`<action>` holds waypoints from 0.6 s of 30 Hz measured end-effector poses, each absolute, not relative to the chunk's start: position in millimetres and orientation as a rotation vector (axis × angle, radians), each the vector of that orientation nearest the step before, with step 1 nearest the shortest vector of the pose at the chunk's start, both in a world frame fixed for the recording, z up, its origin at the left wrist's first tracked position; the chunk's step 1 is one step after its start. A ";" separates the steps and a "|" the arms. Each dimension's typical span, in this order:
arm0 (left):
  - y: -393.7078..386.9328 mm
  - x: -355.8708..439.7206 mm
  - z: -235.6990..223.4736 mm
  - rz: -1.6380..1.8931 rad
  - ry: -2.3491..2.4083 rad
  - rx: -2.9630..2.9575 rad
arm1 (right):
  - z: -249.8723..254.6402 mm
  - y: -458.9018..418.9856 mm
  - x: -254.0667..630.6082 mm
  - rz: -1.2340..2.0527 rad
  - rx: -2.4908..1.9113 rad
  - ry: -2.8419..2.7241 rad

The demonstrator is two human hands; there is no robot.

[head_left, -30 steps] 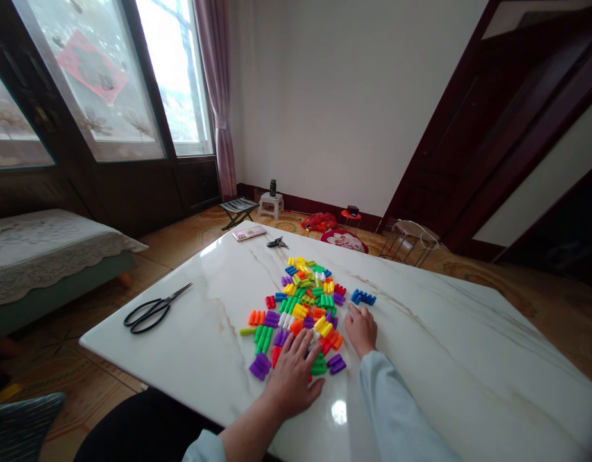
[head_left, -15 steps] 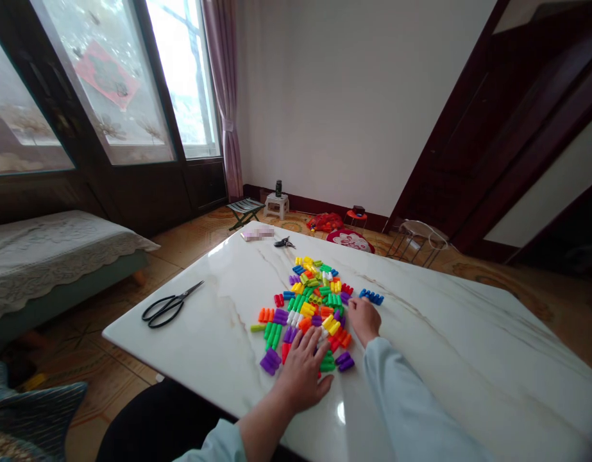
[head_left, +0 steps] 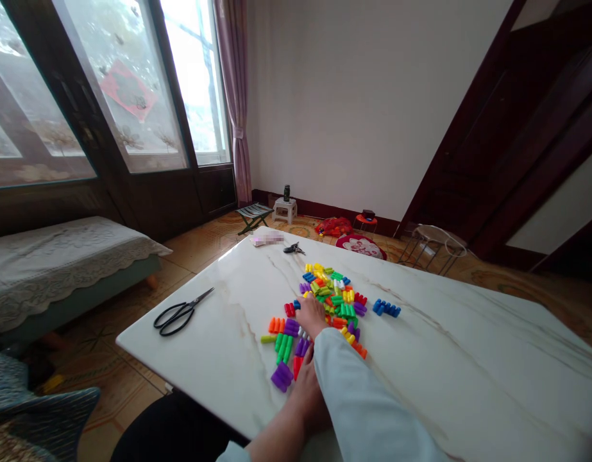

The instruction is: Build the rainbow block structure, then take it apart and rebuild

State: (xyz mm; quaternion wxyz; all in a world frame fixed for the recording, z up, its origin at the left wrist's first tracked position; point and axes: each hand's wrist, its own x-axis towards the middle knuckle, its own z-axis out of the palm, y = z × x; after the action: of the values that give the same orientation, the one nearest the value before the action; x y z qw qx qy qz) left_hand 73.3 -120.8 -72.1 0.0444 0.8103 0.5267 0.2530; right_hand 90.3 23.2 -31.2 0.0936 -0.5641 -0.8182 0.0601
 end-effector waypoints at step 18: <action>-116.2 73.7 -77.4 0.792 1.548 2.478 | -37.6 20.1 104.7 0.551 -1.307 -1.638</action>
State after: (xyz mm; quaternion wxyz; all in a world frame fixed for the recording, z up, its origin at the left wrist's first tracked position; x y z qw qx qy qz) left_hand 73.7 -116.2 -77.4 0.0572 0.8173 0.5104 0.2611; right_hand 104.7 20.1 -37.6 0.4683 -0.5330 -0.6678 0.2249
